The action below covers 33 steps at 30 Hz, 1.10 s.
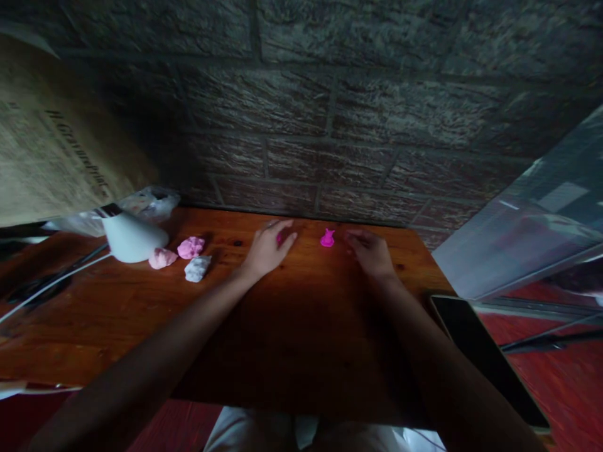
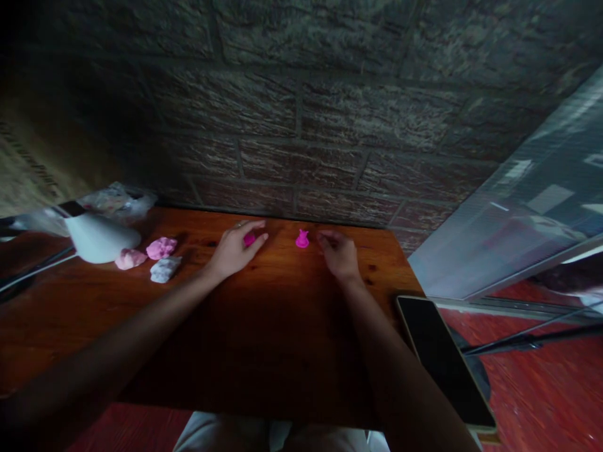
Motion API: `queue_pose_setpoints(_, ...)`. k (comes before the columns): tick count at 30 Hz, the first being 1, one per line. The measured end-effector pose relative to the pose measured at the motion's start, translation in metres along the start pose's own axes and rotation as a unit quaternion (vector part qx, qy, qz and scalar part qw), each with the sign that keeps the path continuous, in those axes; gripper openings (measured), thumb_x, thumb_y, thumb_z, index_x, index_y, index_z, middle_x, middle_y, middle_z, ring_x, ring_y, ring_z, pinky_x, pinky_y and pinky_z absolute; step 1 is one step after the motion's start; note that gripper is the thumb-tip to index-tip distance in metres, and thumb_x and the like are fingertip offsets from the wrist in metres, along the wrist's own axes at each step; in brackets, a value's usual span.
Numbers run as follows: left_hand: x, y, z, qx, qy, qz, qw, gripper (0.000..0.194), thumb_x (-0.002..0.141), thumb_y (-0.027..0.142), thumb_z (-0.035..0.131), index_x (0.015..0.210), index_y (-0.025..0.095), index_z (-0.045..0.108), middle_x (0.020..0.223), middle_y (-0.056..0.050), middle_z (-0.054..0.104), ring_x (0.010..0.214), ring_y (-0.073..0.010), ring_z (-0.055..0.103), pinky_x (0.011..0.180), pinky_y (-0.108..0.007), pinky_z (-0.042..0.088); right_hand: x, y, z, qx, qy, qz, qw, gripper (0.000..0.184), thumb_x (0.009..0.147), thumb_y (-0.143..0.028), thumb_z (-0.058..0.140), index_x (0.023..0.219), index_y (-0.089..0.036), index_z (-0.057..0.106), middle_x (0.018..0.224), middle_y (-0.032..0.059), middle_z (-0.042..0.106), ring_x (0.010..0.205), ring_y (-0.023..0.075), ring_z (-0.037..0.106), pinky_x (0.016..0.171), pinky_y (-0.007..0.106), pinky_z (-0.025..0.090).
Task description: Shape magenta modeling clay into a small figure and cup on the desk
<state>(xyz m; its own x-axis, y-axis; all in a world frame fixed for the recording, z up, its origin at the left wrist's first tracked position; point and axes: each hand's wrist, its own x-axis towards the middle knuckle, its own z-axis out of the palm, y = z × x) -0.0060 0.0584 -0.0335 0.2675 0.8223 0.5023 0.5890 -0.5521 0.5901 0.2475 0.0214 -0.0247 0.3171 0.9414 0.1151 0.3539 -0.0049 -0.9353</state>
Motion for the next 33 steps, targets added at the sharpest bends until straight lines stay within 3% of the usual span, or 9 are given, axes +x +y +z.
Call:
queue_pose_setpoints(4,0.013,0.020,0.043,-0.162,-0.048,-0.078,0.983,0.052,0.095,0.027,0.059,0.144,0.011,0.051,0.127,-0.019,0.072,0.111,-0.0235,0.072,0.097,-0.041,0.059,0.003,0.010,0.015,0.064,-0.010,-0.033,0.997,0.036,0.090,-0.035,0.062,0.118,-0.015,0.071,0.113,0.0116,0.079,0.071,0.0175,0.075,0.051,0.024,0.054)
queue_pose_setpoints(9,0.015,0.016,0.071,-0.178,-0.045,-0.034,0.983,0.064,0.091,0.016,0.061,0.152,0.017,0.041,0.140,-0.017,0.065,0.124,-0.0228,0.067,0.105,-0.041,0.055,-0.005,0.014,0.018,0.008,-0.033,-0.084,0.996,0.038,0.092,-0.031,0.064,0.128,-0.021,0.068,0.119,0.0083,0.079,0.078,0.0185,0.078,0.080,0.034,0.064)
queue_pose_setpoints(15,0.017,0.014,0.070,-0.195,-0.099,-0.033,0.975,0.063,0.093,0.018,0.061,0.152,0.015,0.040,0.137,-0.018,0.068,0.124,-0.0246,0.067,0.109,-0.045,0.052,-0.003,0.018,0.016,-0.050,-0.054,-0.071,0.995,0.044,0.091,-0.029,0.067,0.134,-0.022,0.065,0.125,0.0096,0.076,0.079,0.0205,0.079,0.085,0.038,0.063)
queue_pose_setpoints(21,0.017,0.020,0.069,-0.134,-0.127,-0.024,0.983,0.070,0.090,0.016,0.065,0.154,0.016,0.037,0.134,-0.016,0.070,0.129,-0.0283,0.064,0.115,-0.051,0.046,0.007,0.020,0.020,-0.063,-0.089,-0.069,0.992,0.056,0.086,-0.021,0.071,0.140,-0.021,0.057,0.124,0.0084,0.077,0.080,0.0197,0.078,0.083,0.035,0.062)
queue_pose_setpoints(30,0.016,0.021,0.071,-0.150,-0.112,-0.030,0.982,0.073,0.087,0.018,0.068,0.153,0.016,0.038,0.135,-0.017,0.068,0.122,-0.0271,0.067,0.108,-0.047,0.052,0.006,0.015,0.017,-0.098,-0.093,-0.061,0.989,0.056,0.084,-0.023,0.073,0.138,-0.022,0.057,0.119,0.0070,0.078,0.081,0.0203,0.077,0.078,0.034,0.059)
queue_pose_setpoints(33,0.017,0.026,0.062,-0.085,-0.079,-0.018,0.993,0.065,0.089,0.024,0.067,0.149,0.015,0.044,0.137,-0.017,0.066,0.123,-0.0281,0.065,0.109,-0.047,0.050,0.005,0.017,0.016,-0.106,-0.081,-0.061,0.989,0.055,0.083,-0.028,0.075,0.135,-0.024,0.058,0.122,0.0078,0.077,0.078,0.0199,0.076,0.076,0.033,0.059)
